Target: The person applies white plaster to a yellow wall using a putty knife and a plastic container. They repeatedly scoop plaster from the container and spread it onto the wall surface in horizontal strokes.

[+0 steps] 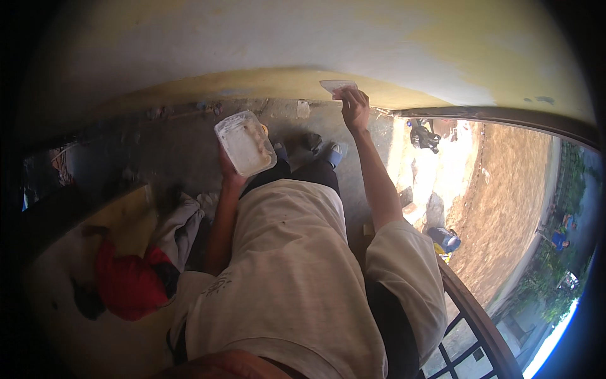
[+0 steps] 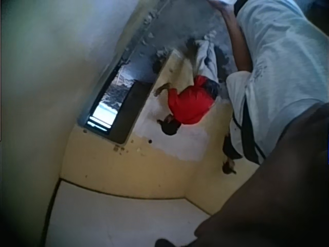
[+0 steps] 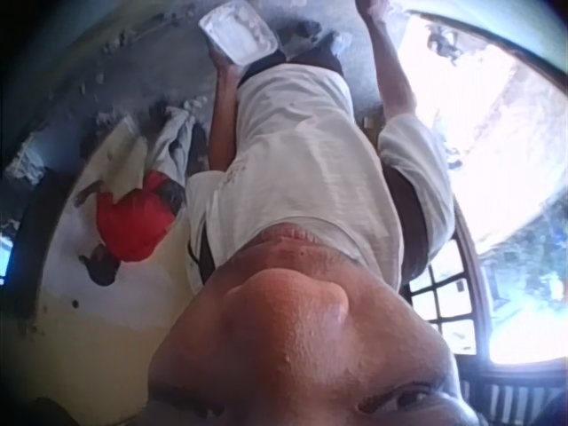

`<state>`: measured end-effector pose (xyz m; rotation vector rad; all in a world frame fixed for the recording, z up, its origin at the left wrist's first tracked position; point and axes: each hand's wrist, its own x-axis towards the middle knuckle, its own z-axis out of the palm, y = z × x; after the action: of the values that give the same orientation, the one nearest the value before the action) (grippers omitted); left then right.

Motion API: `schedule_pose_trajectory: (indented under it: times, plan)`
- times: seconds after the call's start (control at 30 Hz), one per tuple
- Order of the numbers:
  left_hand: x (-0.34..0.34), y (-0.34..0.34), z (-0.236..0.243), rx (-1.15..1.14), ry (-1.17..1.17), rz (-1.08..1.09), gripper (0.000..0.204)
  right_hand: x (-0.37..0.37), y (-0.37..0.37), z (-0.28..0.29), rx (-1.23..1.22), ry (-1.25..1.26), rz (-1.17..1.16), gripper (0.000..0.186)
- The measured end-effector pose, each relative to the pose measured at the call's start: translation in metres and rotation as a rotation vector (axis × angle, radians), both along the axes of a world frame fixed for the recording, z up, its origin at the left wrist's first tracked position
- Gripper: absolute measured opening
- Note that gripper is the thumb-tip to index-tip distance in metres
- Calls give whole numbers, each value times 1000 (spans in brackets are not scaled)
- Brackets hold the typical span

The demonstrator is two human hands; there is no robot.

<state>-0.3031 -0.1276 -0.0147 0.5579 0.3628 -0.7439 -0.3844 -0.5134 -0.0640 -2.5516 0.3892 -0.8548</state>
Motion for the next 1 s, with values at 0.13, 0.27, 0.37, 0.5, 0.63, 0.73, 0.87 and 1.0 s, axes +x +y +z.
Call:
schedule_pose_trajectory:
  times: [0.13,0.27,0.37,0.5,0.63,0.73,0.87,1.0]
  plan:
    - [3,-16,9,-38,-37,-65,71,-17,45,57,-43,-113,59,19]
    - [11,-11,8,-88,-56,-137,65,-33,98,106,-2,-209,22,16]
    - [11,-27,36,5,-70,-156,67,-60,125,116,636,-136,-261,13]
    - [13,-40,71,-61,-98,-257,69,-59,156,192,1219,-521,-214,18]
    - [11,-56,104,-133,-101,-375,76,-73,153,211,1213,-489,-226,26]
    - [8,-70,127,-145,-158,-453,80,-79,155,236,1329,-490,-200,26]
    - [-8,-118,125,-98,-187,-467,80,-86,129,238,1190,-220,-83,28]
    - [-10,-159,94,-100,-210,-497,78,-88,106,242,765,47,-176,20]
